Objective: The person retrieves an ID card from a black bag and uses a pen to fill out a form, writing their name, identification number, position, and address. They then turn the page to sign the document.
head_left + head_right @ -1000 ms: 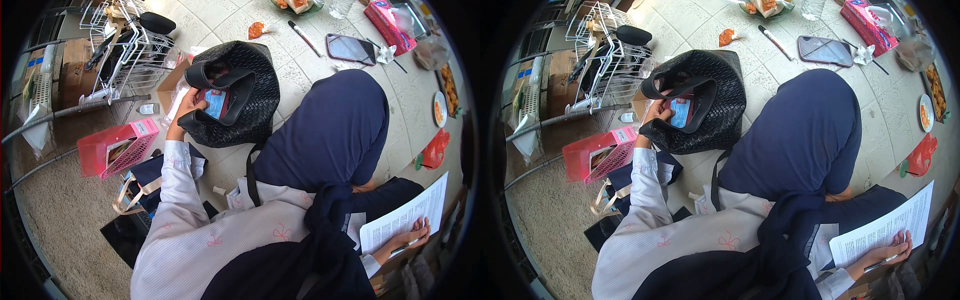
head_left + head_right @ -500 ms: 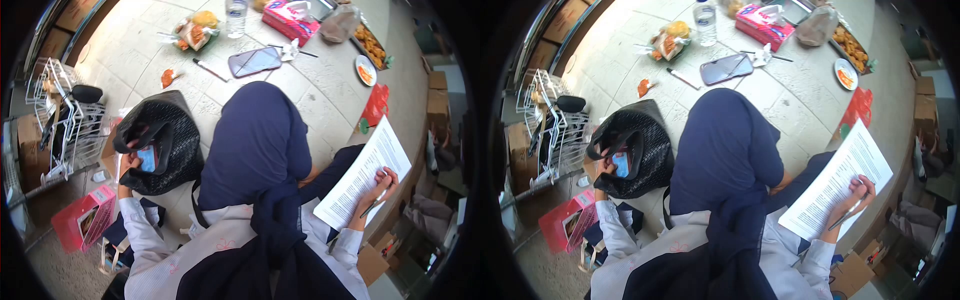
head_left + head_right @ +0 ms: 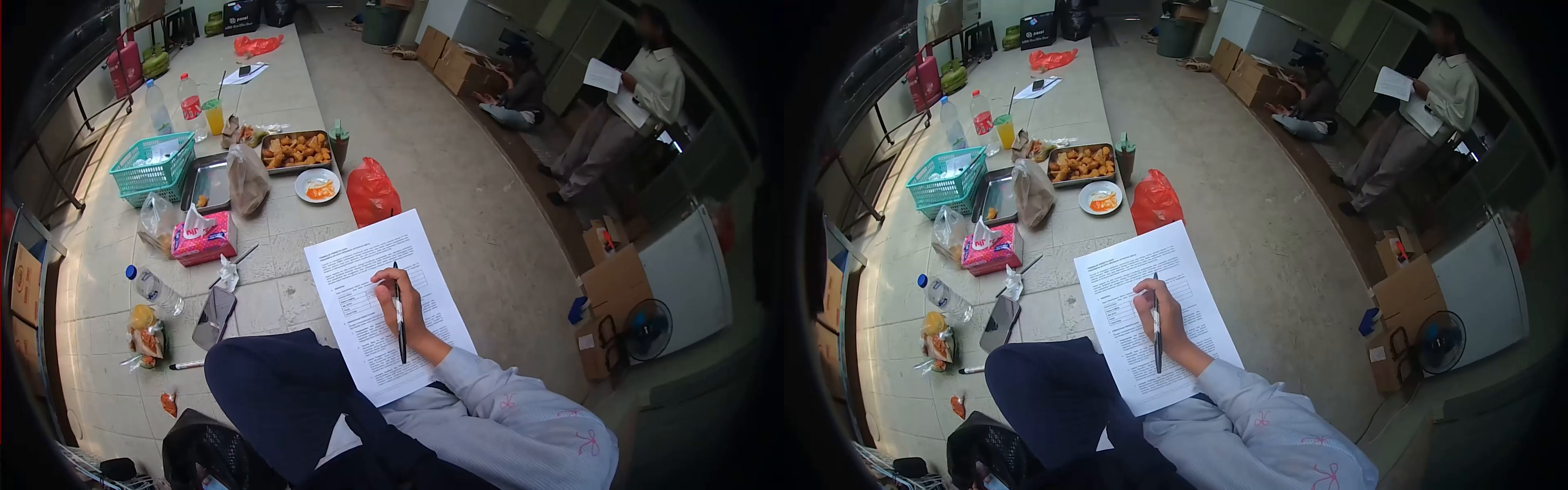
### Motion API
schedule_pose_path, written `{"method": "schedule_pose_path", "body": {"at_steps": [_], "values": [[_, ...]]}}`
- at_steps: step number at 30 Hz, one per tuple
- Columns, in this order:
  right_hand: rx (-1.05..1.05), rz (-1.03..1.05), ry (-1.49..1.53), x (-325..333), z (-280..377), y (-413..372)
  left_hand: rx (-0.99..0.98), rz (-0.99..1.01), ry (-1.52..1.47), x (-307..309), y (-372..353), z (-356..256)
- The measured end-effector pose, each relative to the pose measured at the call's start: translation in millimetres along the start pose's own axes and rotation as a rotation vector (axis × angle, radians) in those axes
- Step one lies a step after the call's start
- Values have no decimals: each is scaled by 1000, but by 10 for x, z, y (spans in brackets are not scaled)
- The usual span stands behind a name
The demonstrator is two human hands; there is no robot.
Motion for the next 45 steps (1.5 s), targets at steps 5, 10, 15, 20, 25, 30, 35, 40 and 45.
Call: {"method": "schedule_pose_path", "body": {"at_steps": [5,10,15,20,25,30,35,40,45], "values": [[-4,-48,51,64,44,-5,-173,-19,87,-236,316,-212],[14,-69,93,85,72,-2,-332,-38,162,-530,689,-359],[2,-76,69,111,43,-4,-408,-56,314,-407,789,-168],[-26,-73,29,201,-72,-11,-396,-84,501,-36,564,349],[-53,-105,66,353,-80,17,-171,-136,776,957,-898,1119],[-67,-178,90,413,-23,22,417,-202,306,1252,-2366,616],[-56,-168,-168,421,-9,77,537,-241,-317,1021,-2269,275],[-22,-122,-194,410,-125,156,549,-256,-422,977,-2256,125],[-32,-110,-215,357,-160,190,616,-297,-442,950,-2329,247]]}}
Point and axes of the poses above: each hand's wrist, its own y-axis towards the middle knuckle, its own x-axis out of the back of the hand, z = x × y, the point moved 4 cm from there along y, towards the middle knuckle, and after that the axes turned 5 degrees about y, right-handed, at the moved point
